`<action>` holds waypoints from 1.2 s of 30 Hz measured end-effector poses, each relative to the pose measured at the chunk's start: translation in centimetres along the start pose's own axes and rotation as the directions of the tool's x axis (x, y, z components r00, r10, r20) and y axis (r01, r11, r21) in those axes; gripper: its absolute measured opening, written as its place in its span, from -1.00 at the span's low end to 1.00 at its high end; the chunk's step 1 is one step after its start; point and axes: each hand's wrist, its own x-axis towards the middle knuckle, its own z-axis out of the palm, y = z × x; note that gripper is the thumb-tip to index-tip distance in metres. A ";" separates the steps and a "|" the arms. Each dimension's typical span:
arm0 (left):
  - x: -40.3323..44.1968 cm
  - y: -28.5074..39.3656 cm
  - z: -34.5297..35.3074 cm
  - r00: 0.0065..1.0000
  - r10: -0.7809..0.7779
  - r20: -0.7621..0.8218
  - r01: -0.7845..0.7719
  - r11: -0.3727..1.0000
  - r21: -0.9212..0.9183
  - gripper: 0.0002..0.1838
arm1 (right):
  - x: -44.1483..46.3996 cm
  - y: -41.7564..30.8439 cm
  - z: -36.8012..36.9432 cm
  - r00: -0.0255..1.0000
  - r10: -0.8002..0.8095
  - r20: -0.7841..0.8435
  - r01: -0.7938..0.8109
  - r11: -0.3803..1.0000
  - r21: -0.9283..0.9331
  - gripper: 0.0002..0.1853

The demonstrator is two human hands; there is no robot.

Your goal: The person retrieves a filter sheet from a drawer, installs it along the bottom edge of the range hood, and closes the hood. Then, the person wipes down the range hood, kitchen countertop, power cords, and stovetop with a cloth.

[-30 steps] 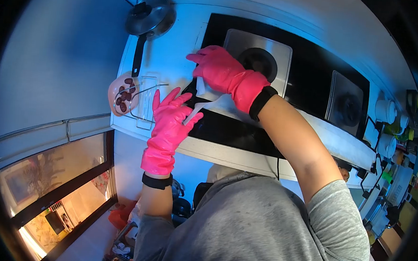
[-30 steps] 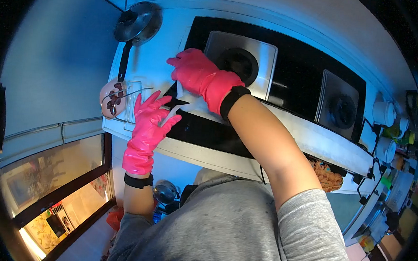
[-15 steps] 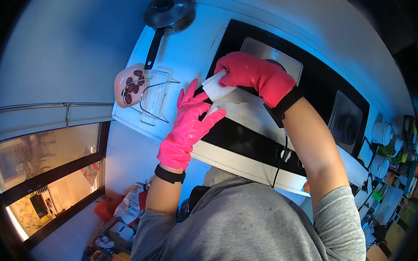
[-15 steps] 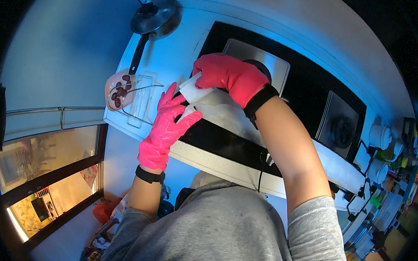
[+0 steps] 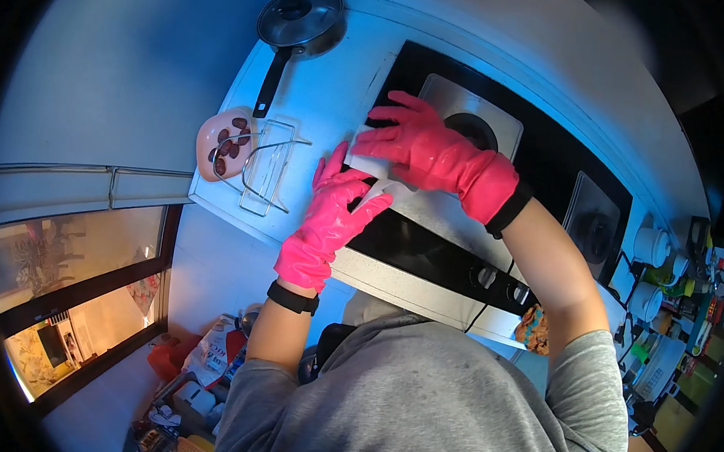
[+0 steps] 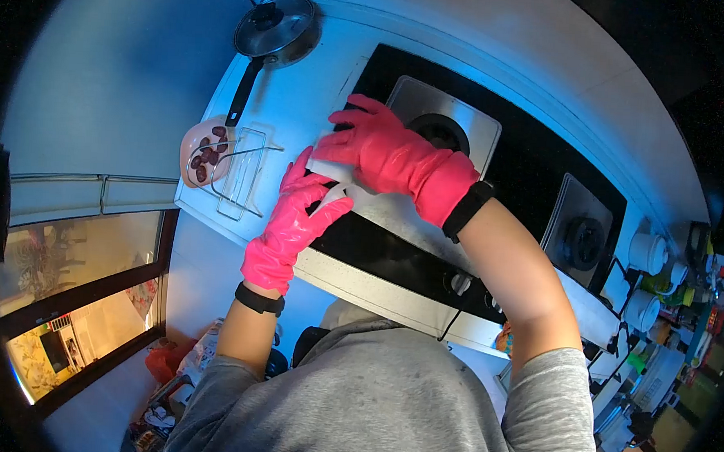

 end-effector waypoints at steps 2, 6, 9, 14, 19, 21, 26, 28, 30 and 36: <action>-0.1 0.0 -0.1 1.000 0.028 0.001 -0.028 0.999 0.018 -0.70 | 0.0 0.1 0.6 1.000 -0.006 0.001 0.006 1.000 0.025 -0.58; -0.4 0.5 -0.7 0.999 0.046 -0.013 -0.045 0.996 0.073 -0.77 | -0.3 0.7 0.5 0.975 0.092 0.203 -0.105 0.993 0.053 -0.71; -0.9 0.5 -1.8 0.999 -0.020 -0.041 0.025 0.992 0.123 -0.80 | -0.6 1.5 0.3 0.961 0.103 0.257 -0.141 0.981 0.135 -0.77; -1.1 -0.3 -2.7 0.993 -0.042 -0.106 0.068 0.964 0.259 -0.77 | 0.2 1.1 2.7 0.964 0.135 0.230 -0.123 0.990 -0.064 -0.78; -0.8 -0.9 -3.2 0.993 -0.023 -0.115 0.064 0.927 0.370 -0.81 | 1.3 0.1 3.5 0.984 0.120 -0.129 -0.144 0.970 -0.196 -0.76; -0.8 -0.8 -3.3 0.992 -0.014 -0.122 0.059 0.927 0.370 -0.81 | 0.6 0.1 2.5 0.964 0.174 -0.203 -0.190 0.980 -0.059 -0.74; -0.9 -0.1 -4.0 0.993 0.012 -0.119 0.037 0.914 0.405 -0.83 | -2.3 -0.4 0.7 0.981 0.127 0.145 -0.132 0.991 0.022 -0.53; -0.9 0.2 -4.4 0.996 0.048 -0.072 -0.015 0.913 0.408 -0.80 | -2.8 -1.1 2.1 0.967 0.171 0.189 -0.171 0.985 -0.013 -0.50; -1.1 0.4 -4.5 0.997 0.056 -0.062 -0.026 0.912 0.409 -0.78 | -3.2 -0.5 4.9 0.980 0.117 0.163 -0.115 0.993 -0.024 -0.45; -0.7 0.2 -4.8 0.996 0.074 -0.045 -0.050 0.917 0.397 -0.75 | -3.2 -1.0 4.8 0.987 0.110 0.116 -0.109 0.994 -0.013 -0.50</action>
